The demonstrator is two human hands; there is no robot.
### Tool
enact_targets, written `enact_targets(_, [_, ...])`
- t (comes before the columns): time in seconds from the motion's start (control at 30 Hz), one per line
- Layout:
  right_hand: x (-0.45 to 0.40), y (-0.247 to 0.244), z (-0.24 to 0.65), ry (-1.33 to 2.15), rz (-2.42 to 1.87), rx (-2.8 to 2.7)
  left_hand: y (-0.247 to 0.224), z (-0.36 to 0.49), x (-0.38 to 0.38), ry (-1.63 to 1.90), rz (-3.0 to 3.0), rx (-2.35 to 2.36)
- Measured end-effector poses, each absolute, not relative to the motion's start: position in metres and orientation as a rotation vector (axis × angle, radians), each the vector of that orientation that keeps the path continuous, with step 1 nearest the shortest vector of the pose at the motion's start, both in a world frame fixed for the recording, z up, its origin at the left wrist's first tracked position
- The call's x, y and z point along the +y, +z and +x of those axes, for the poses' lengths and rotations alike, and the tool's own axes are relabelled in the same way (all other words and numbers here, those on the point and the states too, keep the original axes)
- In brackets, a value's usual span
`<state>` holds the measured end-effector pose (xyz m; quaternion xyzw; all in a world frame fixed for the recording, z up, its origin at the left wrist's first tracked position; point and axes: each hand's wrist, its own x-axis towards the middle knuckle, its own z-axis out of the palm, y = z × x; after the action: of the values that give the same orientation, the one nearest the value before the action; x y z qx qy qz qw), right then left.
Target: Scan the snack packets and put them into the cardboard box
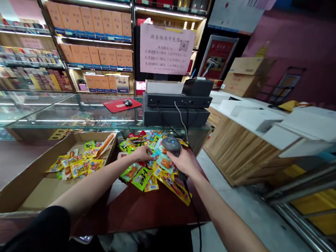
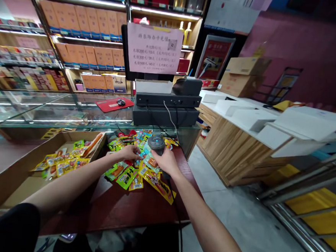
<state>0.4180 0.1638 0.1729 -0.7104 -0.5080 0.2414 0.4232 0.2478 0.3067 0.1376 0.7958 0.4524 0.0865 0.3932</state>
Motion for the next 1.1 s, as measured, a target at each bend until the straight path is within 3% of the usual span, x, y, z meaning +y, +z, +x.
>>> enact_targets(0.4, [0.167, 0.180, 0.396, 0.711, -1.737, -1.237, 0.155, 0.231, 0.300, 0.153, 1.771, 0.920])
enact_targets(0.73, [0.179, 0.176, 0.356, 0.770, -1.639, -1.384, 0.191, 0.170, 0.322, 0.598, 1.400, 1.035])
enact_targets(1.1, [0.182, 0.177, 0.301, 0.891, -1.620, -1.465, 0.188, 0.129, 0.322, 0.924, 1.128, 0.936])
